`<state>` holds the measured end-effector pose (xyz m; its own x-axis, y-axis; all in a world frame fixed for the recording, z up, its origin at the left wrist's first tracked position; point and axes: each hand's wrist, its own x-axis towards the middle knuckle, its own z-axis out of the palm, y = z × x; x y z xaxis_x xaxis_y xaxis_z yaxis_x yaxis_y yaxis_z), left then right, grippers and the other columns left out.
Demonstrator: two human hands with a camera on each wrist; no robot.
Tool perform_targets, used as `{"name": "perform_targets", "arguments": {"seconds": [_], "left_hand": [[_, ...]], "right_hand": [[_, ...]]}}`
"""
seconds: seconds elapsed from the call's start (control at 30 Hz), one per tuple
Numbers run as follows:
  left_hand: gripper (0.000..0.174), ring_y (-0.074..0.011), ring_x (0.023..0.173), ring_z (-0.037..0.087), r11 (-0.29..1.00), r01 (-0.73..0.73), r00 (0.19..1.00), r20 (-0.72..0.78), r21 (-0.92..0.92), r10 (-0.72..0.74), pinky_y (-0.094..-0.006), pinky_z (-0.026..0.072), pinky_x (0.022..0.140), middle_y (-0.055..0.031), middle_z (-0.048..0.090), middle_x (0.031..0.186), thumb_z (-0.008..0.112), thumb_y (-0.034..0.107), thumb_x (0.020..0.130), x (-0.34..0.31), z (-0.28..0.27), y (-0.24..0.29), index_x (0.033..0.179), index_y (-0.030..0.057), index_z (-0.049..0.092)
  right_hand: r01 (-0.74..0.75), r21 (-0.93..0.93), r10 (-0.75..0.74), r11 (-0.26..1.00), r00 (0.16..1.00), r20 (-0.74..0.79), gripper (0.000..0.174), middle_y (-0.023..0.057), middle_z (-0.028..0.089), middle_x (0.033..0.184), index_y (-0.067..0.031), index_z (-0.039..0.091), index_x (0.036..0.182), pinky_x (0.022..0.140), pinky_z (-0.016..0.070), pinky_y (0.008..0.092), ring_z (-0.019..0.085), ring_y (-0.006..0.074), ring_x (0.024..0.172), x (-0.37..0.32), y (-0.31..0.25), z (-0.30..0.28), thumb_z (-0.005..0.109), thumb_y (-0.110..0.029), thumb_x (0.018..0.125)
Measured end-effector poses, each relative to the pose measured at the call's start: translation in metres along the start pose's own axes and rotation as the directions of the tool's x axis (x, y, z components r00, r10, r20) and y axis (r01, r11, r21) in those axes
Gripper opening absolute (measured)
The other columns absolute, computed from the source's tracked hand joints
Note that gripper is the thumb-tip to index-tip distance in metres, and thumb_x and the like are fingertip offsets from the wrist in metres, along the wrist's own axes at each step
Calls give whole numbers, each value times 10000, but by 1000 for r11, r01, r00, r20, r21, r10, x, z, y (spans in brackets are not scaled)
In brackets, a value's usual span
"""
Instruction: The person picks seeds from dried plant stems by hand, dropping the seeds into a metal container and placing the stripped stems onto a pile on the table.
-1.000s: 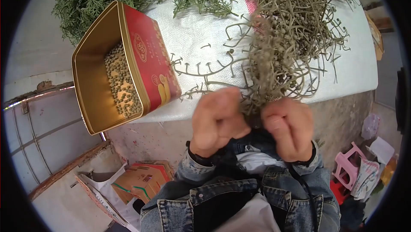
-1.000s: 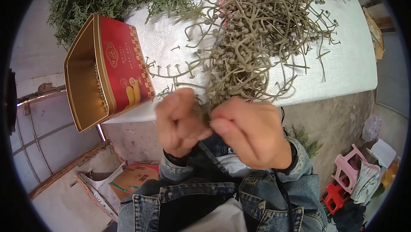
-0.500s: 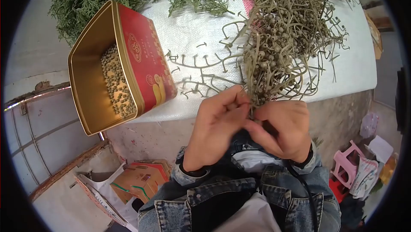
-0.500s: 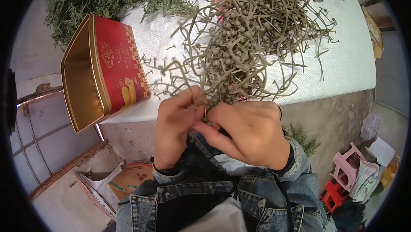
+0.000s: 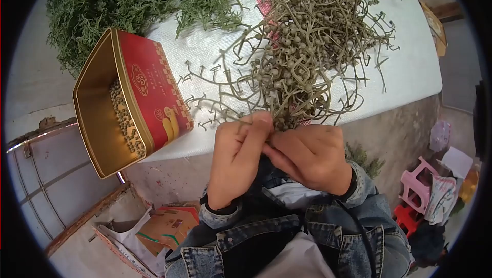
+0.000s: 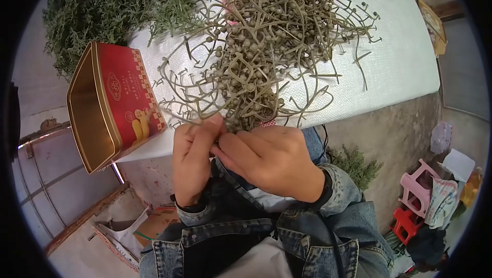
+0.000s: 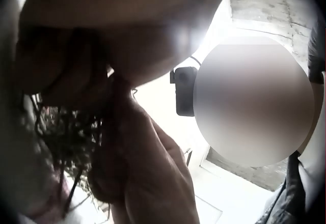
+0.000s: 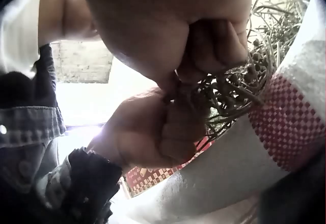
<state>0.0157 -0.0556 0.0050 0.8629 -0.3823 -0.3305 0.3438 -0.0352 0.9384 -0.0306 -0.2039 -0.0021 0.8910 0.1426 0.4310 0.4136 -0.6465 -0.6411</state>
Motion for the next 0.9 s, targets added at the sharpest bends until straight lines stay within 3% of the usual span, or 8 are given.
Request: {"name": "perform_targets", "arguments": {"seconds": [0.13,0.3,0.4,0.5,0.57,0.67,0.83,0.9], "left_hand": [[337,-42,542,317,964,54,994,-80,-259,-77,-227,245,486,40,412,595,494,239,1014,0,15,2,758,29,555],[393,-66,484,262,845,43,979,-147,-533,-143,-241,210,456,50,332,560,425,297,1036,-2,33,-7,701,93,453],[407,-74,466,231,747,-7,978,-160,-665,-133,-255,193,445,53,291,545,405,310,1038,2,24,-2,678,120,394],[411,-81,454,196,629,-63,974,-185,-774,-129,-271,174,437,54,245,532,400,313,1034,7,16,6,664,144,340],[404,-79,450,180,676,130,977,-24,-725,-213,-275,162,436,57,226,521,407,313,1027,3,13,4,663,151,337],[400,-78,448,174,689,220,969,73,-691,-236,-277,154,435,60,214,514,409,312,1020,5,7,3,659,155,333],[398,-79,442,176,660,247,969,176,-709,-174,-282,150,433,62,209,503,397,299,1009,7,-3,-5,645,157,323],[397,-80,438,175,651,260,965,207,-713,-159,-283,150,433,61,209,499,392,294,1007,8,-7,-7,641,157,322]], "right_hand": [[39,113,-12,993,974,-228,100,98,607,666,-2,639,849,458,461,359,602,263,524,3,7,14,702,-29,777],[-63,195,111,979,963,-245,112,92,623,688,-1,637,835,472,476,319,611,235,539,-5,3,15,714,-59,779],[33,598,182,801,938,-295,56,126,618,690,19,622,816,500,492,337,609,264,543,-30,4,19,629,-33,795],[-27,641,241,767,938,-249,69,115,590,655,19,606,787,476,452,331,568,233,511,-26,-2,12,585,-47,796],[-63,666,279,743,934,-223,84,110,576,637,19,597,772,465,433,329,547,217,496,-23,-8,6,563,-54,797],[-326,901,608,287,789,92,175,65,520,587,0,560,710,437,340,304,446,143,469,-18,-11,-6,542,-116,839],[-345,905,499,251,846,185,165,57,474,595,-19,492,734,478,289,272,423,126,513,-24,-3,-13,535,-111,864],[-332,820,392,465,908,146,153,38,449,555,-29,488,731,460,272,267,401,111,485,-20,-3,-17,568,-88,847]]}}
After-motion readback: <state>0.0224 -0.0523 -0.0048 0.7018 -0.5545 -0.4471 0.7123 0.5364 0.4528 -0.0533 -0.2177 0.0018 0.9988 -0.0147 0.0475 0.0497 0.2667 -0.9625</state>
